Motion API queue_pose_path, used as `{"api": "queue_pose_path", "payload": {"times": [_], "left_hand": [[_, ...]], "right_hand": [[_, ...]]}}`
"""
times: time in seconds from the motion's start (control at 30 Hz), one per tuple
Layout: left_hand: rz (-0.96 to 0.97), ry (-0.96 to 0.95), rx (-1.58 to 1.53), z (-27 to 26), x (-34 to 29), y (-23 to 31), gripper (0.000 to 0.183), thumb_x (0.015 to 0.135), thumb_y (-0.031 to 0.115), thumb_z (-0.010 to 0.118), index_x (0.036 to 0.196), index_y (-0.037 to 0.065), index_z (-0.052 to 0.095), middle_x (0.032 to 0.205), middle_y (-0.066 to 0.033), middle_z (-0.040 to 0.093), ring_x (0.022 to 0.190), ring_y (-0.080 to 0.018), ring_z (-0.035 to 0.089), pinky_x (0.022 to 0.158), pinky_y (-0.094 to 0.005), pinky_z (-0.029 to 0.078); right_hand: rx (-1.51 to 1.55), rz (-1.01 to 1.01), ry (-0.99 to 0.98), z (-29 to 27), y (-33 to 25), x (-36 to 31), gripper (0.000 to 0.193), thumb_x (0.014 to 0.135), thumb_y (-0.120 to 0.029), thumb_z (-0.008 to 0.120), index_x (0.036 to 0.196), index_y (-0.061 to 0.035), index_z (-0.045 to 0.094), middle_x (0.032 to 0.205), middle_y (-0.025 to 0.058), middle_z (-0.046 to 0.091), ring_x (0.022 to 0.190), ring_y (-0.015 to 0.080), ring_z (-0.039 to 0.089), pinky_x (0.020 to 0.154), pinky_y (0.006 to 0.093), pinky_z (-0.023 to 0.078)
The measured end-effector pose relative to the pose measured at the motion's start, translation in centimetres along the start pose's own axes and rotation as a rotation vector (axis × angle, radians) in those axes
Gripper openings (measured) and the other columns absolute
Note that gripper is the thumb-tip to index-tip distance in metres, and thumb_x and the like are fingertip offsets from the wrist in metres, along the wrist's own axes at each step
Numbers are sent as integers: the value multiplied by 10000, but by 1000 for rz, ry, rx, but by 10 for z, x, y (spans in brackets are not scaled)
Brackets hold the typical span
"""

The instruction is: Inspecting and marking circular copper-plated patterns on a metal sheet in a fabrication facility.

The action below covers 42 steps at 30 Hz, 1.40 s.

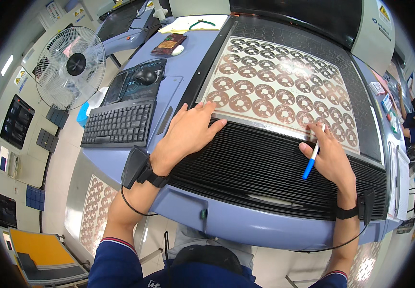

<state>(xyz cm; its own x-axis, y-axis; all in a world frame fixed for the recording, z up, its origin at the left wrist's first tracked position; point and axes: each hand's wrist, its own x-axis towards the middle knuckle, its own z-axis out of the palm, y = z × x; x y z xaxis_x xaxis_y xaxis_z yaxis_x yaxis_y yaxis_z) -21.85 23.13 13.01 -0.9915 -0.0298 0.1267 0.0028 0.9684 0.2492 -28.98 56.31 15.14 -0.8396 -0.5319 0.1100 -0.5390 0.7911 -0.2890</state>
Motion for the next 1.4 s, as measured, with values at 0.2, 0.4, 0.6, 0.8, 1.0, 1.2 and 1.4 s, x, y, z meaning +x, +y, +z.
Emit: {"api": "queue_pose_path", "payload": {"times": [0.2,0.4,0.6,0.8,1.0,1.2,1.4], "left_hand": [[-98,-32,-69,-21,-8,-5,491,962,407,573,1251,11,599,1092,-255,674,1095,-425,609,946,-484,475],[-68,403,-226,-46,-72,-8,498,935,334,642,1284,-17,590,1247,-236,635,1163,-398,597,990,-425,466],[-536,606,223,-63,-162,-134,477,925,288,627,1282,-23,574,1210,-247,631,1119,-393,589,1064,-473,393],[-487,571,137,-61,-160,-142,328,922,207,611,1172,1,665,948,-177,708,878,-345,663,1056,-485,408],[-19,396,-475,-39,-79,8,277,932,119,641,1172,-16,674,949,-125,759,925,-171,721,841,-311,533],[539,236,-417,5,-20,81,262,871,81,677,1132,74,699,933,-106,738,801,-266,704,692,-340,545],[722,201,-594,17,-23,92,253,767,35,773,1012,33,709,892,-103,734,761,-253,709,658,-329,541]], "right_hand": [[37,-36,-10,5,-5,3,625,930,-435,631,1343,13,488,1339,366,500,1274,572,424,1066,532,395],[72,-72,33,8,11,-6,574,913,-388,657,1281,29,514,1239,338,560,1198,562,476,1013,554,429],[65,-68,46,7,11,-3,546,909,-372,663,1252,33,533,1135,301,625,1180,561,489,1026,554,418],[88,-57,34,6,8,-2,487,920,-376,650,1197,15,561,969,229,695,1203,588,469,1053,566,392],[323,-16,114,6,3,-16,440,897,-232,700,1228,18,552,1056,256,678,1112,501,590,975,521,475],[1176,-134,239,12,-28,-3,462,908,-91,633,1327,36,484,1253,283,579,1148,339,638,862,395,578],[1804,32,-121,13,-44,-16,475,860,-61,599,1312,35,490,1336,252,519,1135,351,636,896,409,591]]}}
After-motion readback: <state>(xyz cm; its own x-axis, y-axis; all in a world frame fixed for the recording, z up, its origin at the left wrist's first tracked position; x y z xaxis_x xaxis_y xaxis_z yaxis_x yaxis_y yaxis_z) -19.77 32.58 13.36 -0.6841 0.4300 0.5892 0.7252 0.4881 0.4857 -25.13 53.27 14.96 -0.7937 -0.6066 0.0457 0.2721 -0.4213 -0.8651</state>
